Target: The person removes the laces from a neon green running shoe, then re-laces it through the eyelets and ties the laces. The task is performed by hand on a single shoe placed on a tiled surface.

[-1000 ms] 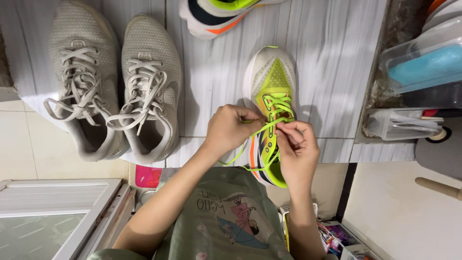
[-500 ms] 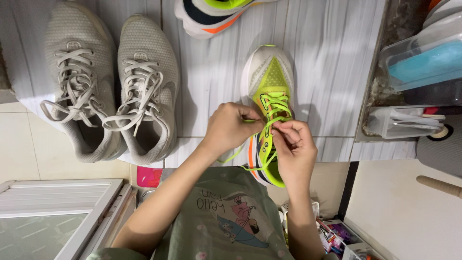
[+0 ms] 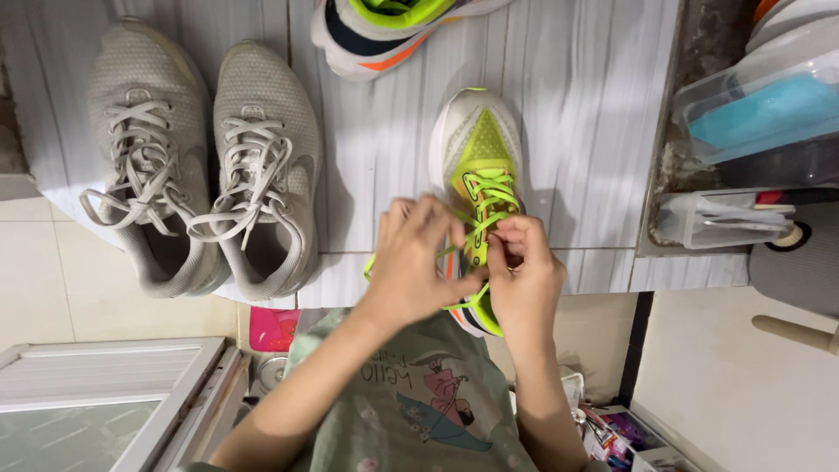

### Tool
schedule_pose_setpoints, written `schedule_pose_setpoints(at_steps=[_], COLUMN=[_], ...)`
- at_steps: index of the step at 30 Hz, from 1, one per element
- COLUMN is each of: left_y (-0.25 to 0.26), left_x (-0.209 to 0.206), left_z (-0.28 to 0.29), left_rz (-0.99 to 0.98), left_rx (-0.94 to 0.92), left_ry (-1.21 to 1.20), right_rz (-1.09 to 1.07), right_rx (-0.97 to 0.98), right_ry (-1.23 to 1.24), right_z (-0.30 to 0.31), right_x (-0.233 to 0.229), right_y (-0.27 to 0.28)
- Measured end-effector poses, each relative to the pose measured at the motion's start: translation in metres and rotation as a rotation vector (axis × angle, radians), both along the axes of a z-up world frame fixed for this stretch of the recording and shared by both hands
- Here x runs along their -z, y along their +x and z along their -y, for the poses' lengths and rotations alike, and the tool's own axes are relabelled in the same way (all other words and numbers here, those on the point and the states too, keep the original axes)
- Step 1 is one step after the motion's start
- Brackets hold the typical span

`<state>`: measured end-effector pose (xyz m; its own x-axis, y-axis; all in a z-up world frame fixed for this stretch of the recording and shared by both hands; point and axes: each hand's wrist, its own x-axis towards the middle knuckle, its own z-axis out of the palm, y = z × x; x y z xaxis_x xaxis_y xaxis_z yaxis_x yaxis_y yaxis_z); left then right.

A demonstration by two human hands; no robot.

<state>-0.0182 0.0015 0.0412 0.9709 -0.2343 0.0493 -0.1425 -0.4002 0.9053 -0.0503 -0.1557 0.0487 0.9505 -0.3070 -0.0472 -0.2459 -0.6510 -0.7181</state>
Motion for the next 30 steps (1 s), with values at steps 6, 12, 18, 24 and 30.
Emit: schedule_pose_setpoints(at_steps=[6,12,18,24,30], left_y=[-0.026,-0.047,-0.055,-0.056,-0.055], left_x=[0.009,0.026,0.029,0.015,0.006], left_z=[0.021,0.038,0.043,0.050,0.071], left_rz=[-0.137,-0.262,-0.336,-0.340,-0.228], left_rx=[0.092,-0.051,-0.151,-0.250,-0.408], left_ry=[0.151,0.061,0.064,0.133,0.137], right_rz=[-0.027,-0.079,-0.140,-0.324,0.032], right_rx=[-0.060,-0.069,-0.056,-0.186,-0.558], right_ry=[-0.120,-0.042,0.326,0.102,-0.042], right_z=[0.004,0.054,0.157,0.199,0.111], right_x=[-0.014,-0.033,-0.057,-0.057,-0.028], right_y=[0.000,-0.016,-0.041,-0.015,0.016])
